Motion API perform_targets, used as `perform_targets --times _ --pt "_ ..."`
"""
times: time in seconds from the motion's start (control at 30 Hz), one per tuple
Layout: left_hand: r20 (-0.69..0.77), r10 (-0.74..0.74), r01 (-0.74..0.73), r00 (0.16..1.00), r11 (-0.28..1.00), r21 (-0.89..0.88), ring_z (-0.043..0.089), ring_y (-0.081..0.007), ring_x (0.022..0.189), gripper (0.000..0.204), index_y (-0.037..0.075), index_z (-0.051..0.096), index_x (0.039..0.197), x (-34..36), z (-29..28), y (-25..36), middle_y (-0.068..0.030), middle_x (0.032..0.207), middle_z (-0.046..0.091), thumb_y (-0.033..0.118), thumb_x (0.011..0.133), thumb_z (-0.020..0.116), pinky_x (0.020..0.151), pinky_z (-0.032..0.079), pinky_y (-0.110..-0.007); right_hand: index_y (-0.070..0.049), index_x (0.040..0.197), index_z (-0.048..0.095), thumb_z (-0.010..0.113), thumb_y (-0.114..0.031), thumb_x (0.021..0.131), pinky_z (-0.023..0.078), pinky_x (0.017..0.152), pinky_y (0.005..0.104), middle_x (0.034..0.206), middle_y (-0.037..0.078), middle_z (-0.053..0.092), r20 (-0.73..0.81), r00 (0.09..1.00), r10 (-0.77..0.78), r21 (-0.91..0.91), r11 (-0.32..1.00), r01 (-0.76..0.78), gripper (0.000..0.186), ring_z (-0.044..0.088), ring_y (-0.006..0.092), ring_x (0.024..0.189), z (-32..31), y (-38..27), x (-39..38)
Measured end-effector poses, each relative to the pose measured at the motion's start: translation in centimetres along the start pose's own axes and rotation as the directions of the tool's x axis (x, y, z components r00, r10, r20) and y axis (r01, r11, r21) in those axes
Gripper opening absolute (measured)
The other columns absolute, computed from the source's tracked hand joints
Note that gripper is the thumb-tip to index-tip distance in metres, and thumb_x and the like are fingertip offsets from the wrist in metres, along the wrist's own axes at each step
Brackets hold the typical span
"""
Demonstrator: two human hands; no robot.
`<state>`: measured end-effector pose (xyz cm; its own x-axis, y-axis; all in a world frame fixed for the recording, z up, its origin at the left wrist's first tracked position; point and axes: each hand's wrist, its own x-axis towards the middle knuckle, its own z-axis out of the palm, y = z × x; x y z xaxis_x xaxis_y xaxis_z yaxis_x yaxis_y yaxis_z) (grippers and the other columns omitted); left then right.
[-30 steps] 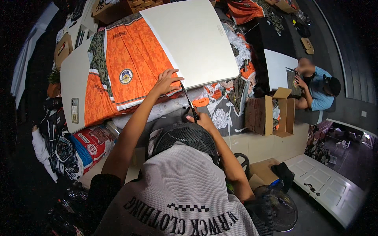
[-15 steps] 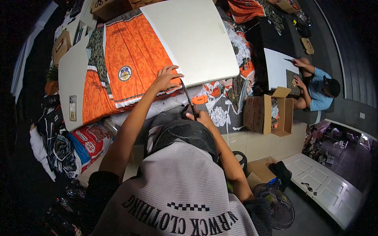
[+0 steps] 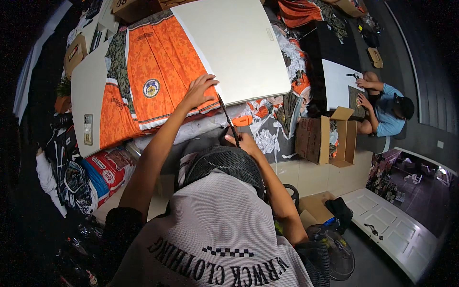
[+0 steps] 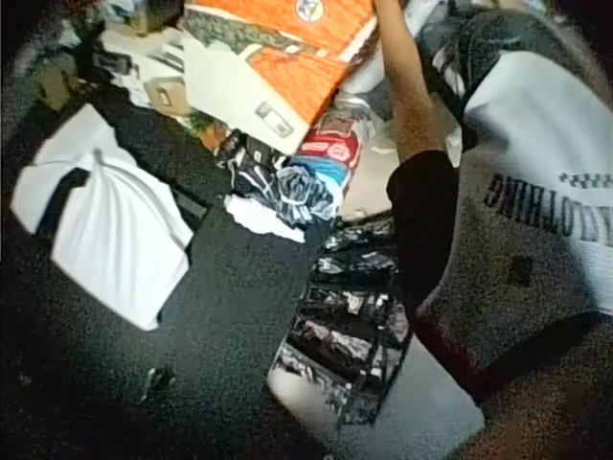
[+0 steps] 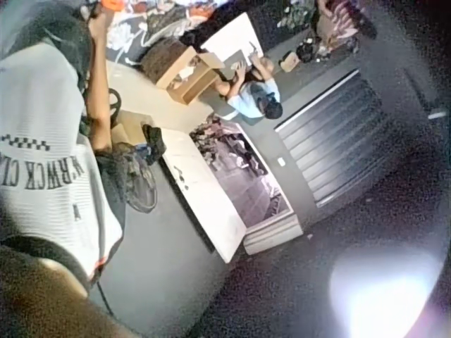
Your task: Cutting out designs from printed fabric using scissors.
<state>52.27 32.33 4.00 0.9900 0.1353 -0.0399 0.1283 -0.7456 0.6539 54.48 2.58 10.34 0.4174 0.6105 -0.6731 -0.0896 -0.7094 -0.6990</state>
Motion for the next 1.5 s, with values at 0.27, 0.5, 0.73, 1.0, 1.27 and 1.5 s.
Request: perform_targets --times 0.27,0.5,0.73,1.0,1.27,1.5 --pt "0.056 0.031 -0.035 0.998 0.996 0.078 0.022 -0.0278 0.146 0.057 0.023 0.059 0.13 0.0 0.4 -1.0 -0.0022 0.151 0.036 0.031 0.077 0.077 0.114 0.023 -0.048 0.001 0.072 0.062 0.069 -0.044 0.088 0.04 0.055 0.0313 0.062 0.006 0.054 -0.041 0.998 -0.039 -0.034 0.999 0.037 0.048 0.047 0.0145 0.057 0.4 0.1 1.2" --pt "0.087 -0.006 0.0 0.996 0.998 0.066 0.021 -0.028 0.147 0.059 0.024 0.059 0.131 0.1 0.1 -1.0 -0.0019 0.152 0.035 0.037 0.076 0.076 0.115 0.022 -0.048 0.001 0.071 0.063 0.069 -0.044 0.087 0.04 0.054 0.0313 0.061 0.007 0.055 -0.061 0.996 -0.069 0.015 0.997 0.07 0.048 0.048 0.0155 0.056 0.6 -0.7 0.9" --pt "0.11 -0.001 -0.006 0.994 0.998 0.068 0.019 -0.0278 0.147 0.061 0.025 0.059 0.131 0.2 0.0 -0.8 -0.0013 0.153 0.034 0.043 0.076 0.075 0.115 0.02 -0.048 0.0 0.069 0.062 0.07 -0.043 0.087 0.039 0.053 0.031 0.059 0.007 0.054 -0.088 0.995 -0.044 -0.08 0.996 0.037 0.047 0.048 0.0151 0.055 0.6 -0.1 1.2" --pt "0.118 -0.016 0.003 0.993 0.994 0.111 0.019 -0.0275 0.148 0.064 0.025 0.058 0.132 0.5 0.0 -0.9 -0.0007 0.153 0.034 0.048 0.074 0.076 0.116 0.02 -0.048 -0.001 0.068 0.062 0.069 -0.044 0.087 0.038 0.052 0.0309 0.059 0.006 0.053 -0.071 0.996 -0.056 -0.054 0.997 0.053 0.048 0.047 0.0146 0.055 0.7 0.7 1.8" --pt "0.08 -0.007 0.0 0.997 0.997 0.08 0.02 -0.0263 0.148 0.075 0.023 0.051 0.138 0.2 0.2 -1.3 0.0003 0.153 0.035 0.048 0.073 0.078 0.115 0.021 -0.048 -0.001 0.07 0.062 0.068 -0.043 0.088 0.037 0.052 0.0295 0.061 0.005 0.054 -0.016 1.0 -0.015 0.012 1.0 0.015 0.047 0.047 0.0133 0.056 0.5 -0.3 1.6" --pt "0.047 -0.022 0.02 0.999 0.999 0.046 0.022 -0.0241 0.147 0.083 0.022 0.045 0.143 0.1 0.1 -1.2 0.002 0.152 0.036 0.047 0.072 0.079 0.114 0.023 -0.047 0.0 0.072 0.063 0.069 -0.042 0.088 0.039 0.053 0.0284 0.063 0.006 0.056 -0.069 0.994 -0.085 0.035 0.996 0.087 0.046 0.048 0.0131 0.057 1.0 -1.5 2.6"
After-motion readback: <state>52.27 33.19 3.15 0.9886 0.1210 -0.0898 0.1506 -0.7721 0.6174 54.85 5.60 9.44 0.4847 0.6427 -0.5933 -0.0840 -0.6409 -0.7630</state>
